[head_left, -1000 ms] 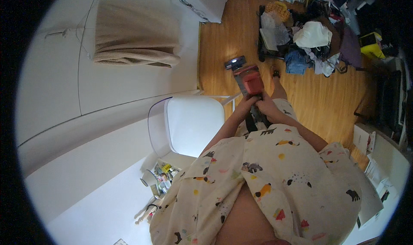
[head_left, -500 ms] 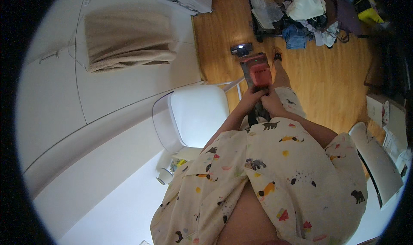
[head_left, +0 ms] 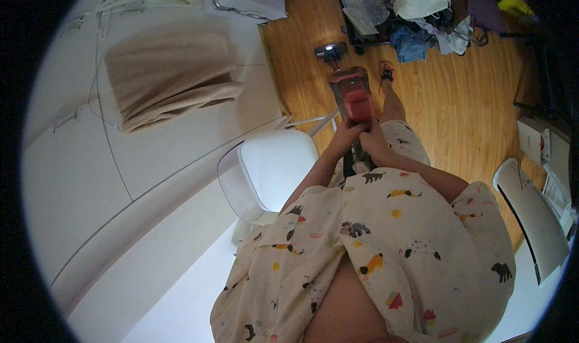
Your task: The person vacuums the wooden floor of a bedroom and a cluttered storage room using a red and black vacuum cleaner.
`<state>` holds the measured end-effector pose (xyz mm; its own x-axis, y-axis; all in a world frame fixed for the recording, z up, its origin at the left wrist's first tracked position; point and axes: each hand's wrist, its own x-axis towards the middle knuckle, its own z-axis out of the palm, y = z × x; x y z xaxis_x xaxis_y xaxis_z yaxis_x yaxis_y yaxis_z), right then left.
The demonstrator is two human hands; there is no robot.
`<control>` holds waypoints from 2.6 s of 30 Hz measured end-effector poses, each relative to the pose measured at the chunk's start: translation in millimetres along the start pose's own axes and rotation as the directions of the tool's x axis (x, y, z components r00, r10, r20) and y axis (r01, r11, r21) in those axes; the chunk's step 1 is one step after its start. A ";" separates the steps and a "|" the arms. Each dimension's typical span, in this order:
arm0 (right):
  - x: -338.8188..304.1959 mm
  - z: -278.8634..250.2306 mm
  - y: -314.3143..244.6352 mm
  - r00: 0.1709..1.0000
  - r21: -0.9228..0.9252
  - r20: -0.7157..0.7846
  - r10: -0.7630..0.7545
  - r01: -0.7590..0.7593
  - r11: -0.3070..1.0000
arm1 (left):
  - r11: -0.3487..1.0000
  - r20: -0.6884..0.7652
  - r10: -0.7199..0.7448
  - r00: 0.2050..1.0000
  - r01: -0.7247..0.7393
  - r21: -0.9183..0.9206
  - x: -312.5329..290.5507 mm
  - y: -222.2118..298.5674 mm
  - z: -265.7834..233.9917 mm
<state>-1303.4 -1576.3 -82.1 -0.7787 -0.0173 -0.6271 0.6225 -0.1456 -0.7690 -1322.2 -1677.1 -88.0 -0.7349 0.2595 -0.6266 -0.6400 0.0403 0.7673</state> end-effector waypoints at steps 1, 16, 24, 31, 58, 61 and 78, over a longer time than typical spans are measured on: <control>-0.6 -0.6 -6.9 1.000 -0.001 0.000 -0.001 0.001 1.000 | 1.000 0.000 0.001 1.000 -0.001 -0.001 1.5 -0.3 -0.9; 120.2 -35.9 8.5 0.943 -0.388 0.299 -0.150 0.263 0.883 | 0.998 -0.226 0.020 0.974 -0.005 0.067 96.3 -16.6 -0.7; 87.0 -37.9 -39.3 0.979 -0.807 0.201 -0.026 0.180 0.562 | 0.991 -0.263 0.040 0.964 -0.072 -0.112 77.1 -13.0 20.8; 67.9 -38.5 17.1 0.900 -0.698 0.342 -0.270 0.436 0.568 | 0.959 -0.199 -0.042 0.979 -0.016 -0.282 23.7 -30.8 23.7; 156.5 15.6 -53.3 0.769 -0.649 0.620 -0.152 0.612 0.451 | 0.757 -0.401 0.085 0.912 -0.320 -0.569 89.6 -4.8 -19.4; 181.6 17.3 -56.1 0.809 -0.741 0.587 -0.032 0.552 0.381 | 0.770 -0.449 0.012 0.894 -0.295 -0.566 104.4 9.8 -24.1; 272.6 63.9 -88.9 0.720 -0.718 0.678 0.146 0.606 0.342 | 0.739 -0.500 -0.256 0.827 -0.166 -0.653 176.0 25.1 -80.7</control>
<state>-1576.0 -1631.3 -176.8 -0.5228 -0.7046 -0.4799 -0.2031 0.6496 -0.7326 -1485.7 -1708.3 -190.0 -0.5565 -0.2779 -0.7830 -0.4974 -0.6434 0.5819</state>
